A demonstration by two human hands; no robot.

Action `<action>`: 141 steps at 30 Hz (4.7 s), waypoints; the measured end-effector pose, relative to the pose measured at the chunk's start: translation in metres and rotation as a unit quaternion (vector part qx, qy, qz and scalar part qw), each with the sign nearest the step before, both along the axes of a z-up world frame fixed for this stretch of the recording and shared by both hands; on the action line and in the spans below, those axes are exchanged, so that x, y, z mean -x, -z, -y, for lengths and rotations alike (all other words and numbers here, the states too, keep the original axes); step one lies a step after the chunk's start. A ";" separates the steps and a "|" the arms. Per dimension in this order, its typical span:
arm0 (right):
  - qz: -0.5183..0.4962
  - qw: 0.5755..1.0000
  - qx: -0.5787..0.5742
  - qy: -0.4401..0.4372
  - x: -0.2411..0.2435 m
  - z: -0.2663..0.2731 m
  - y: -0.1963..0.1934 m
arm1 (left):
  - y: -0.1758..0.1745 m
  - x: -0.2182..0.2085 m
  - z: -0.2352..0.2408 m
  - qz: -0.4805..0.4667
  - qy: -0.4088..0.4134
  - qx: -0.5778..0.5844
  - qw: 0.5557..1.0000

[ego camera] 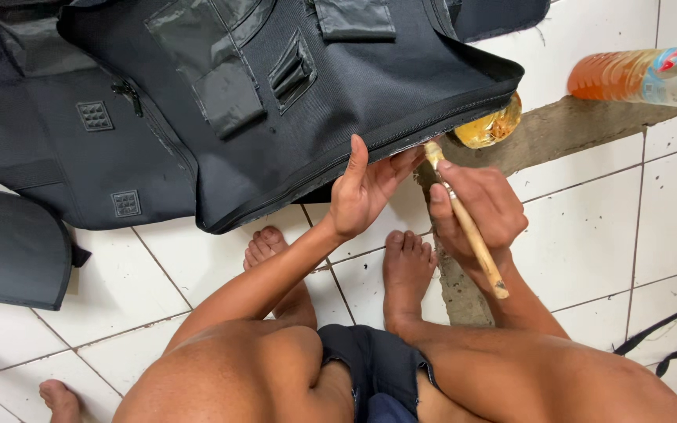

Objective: The person applies a yellowish substance from a small container onto the seams and edges of a black bag using a wooden stick. They work on the rolled sleeve and the main body of the bag, spreading the substance along the stitching.

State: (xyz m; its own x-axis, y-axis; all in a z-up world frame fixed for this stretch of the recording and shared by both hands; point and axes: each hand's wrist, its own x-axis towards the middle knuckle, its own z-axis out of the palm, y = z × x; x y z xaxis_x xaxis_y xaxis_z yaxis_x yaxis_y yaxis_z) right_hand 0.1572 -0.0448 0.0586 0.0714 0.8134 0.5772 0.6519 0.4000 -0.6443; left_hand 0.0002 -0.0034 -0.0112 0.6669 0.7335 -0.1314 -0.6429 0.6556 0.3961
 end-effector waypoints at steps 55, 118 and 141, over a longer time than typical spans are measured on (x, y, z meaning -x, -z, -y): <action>0.195 0.980 0.033 -0.021 -0.068 -0.058 0.032 | 0.002 0.061 0.001 -0.528 0.164 -0.187 0.812; 0.002 0.950 0.285 0.126 -0.071 0.016 0.044 | 0.015 0.096 -0.013 -0.593 0.020 -0.225 0.773; -0.133 0.925 0.297 0.197 -0.072 0.027 0.046 | 0.029 0.088 0.002 -0.181 -0.181 0.534 0.806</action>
State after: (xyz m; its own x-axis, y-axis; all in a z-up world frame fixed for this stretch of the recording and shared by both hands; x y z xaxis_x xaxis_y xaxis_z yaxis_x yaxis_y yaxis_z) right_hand 0.2291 -0.0718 0.0130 0.5048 0.8621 -0.0438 0.4581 -0.3106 -0.8329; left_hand -0.0875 -0.0049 -0.0405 0.2101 0.2116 -0.9545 -0.8375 0.5427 -0.0641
